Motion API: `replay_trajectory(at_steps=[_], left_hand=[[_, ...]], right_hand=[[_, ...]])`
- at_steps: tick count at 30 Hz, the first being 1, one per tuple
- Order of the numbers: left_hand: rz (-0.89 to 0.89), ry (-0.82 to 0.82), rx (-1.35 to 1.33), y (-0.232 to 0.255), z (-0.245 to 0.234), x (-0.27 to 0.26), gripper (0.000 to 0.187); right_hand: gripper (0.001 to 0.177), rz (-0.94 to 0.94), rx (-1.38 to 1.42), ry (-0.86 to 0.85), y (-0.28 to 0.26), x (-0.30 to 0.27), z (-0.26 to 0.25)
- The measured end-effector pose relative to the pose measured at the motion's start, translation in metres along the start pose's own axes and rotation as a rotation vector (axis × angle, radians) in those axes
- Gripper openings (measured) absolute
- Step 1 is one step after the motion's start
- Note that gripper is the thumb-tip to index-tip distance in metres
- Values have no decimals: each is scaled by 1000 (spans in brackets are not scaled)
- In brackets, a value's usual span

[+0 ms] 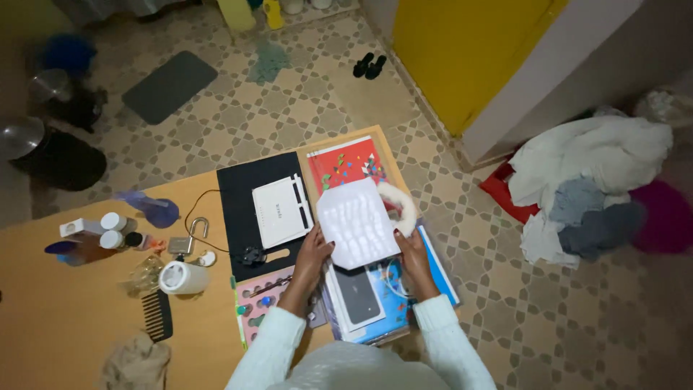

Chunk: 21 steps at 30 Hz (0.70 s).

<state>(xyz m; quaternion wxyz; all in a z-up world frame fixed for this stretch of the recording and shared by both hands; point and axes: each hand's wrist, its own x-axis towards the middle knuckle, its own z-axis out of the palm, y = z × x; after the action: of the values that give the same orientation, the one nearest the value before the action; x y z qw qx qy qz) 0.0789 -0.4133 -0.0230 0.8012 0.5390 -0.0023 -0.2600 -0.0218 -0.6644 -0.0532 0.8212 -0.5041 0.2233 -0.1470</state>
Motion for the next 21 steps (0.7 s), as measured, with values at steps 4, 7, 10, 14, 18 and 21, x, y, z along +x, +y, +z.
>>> replay_trajectory(at_steps=[4, 7, 10, 14, 18, 21], left_hand=[[-51, -24, 112, -33, 6, 61, 82], [135, -89, 101, -55, 10, 88, 89], [53, -108, 245, -55, 16, 107, 94], [131, -119, 718, -82, 2, 115, 88], [196, -90, 767, -79, 4, 113, 93], [230, -113, 427, -107, -7, 111, 91]], right_hand=[[46, 36, -81, 25, -24, 32, 2], [46, 61, -134, 24, 14, 71, -26], [47, -66, -496, 92, 50, 110, -50], [64, -162, -752, 76, -6, 83, -8], [105, -486, -1190, 265, -16, 62, 19], [100, -494, -1121, -147, -6, 55, 26]])
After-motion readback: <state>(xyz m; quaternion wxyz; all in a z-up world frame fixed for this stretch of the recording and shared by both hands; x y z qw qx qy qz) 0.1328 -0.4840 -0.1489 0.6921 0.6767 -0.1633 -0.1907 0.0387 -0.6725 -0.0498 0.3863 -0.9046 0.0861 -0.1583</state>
